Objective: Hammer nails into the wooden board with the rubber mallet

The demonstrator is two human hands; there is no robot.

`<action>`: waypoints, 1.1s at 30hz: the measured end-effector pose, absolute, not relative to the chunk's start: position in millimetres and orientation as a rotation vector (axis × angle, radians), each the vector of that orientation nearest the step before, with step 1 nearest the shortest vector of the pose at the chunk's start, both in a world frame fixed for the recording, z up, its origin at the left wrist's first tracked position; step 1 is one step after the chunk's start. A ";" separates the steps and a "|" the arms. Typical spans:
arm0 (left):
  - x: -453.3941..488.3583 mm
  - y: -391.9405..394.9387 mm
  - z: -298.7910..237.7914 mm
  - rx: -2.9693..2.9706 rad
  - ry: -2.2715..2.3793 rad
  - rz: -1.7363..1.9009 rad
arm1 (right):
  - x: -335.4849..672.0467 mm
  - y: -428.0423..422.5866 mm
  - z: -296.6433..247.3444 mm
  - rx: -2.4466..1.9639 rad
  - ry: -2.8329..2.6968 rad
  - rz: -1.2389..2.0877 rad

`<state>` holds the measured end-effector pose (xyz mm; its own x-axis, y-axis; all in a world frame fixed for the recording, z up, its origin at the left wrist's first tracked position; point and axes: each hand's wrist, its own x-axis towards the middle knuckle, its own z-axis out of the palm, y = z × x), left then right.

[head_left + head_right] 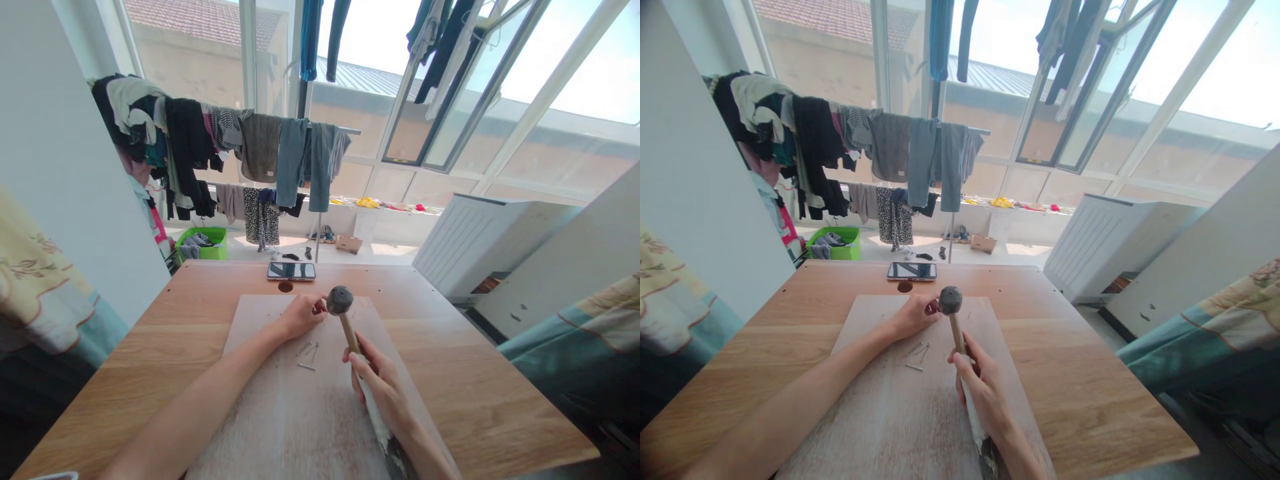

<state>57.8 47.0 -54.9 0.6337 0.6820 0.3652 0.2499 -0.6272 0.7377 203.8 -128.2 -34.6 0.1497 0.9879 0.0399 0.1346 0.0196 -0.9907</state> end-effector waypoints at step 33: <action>29.2 62.6 -32.1 1.988 0.758 0.754 | 205.5 -130.2 -23.0 -1.339 -1.117 1.022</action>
<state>29.2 62.6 -32.1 0.6331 0.7419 0.2209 0.2249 -0.4494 0.8645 205.5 -130.2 -23.0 0.1948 0.9807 0.0169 0.0706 0.0031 -0.9975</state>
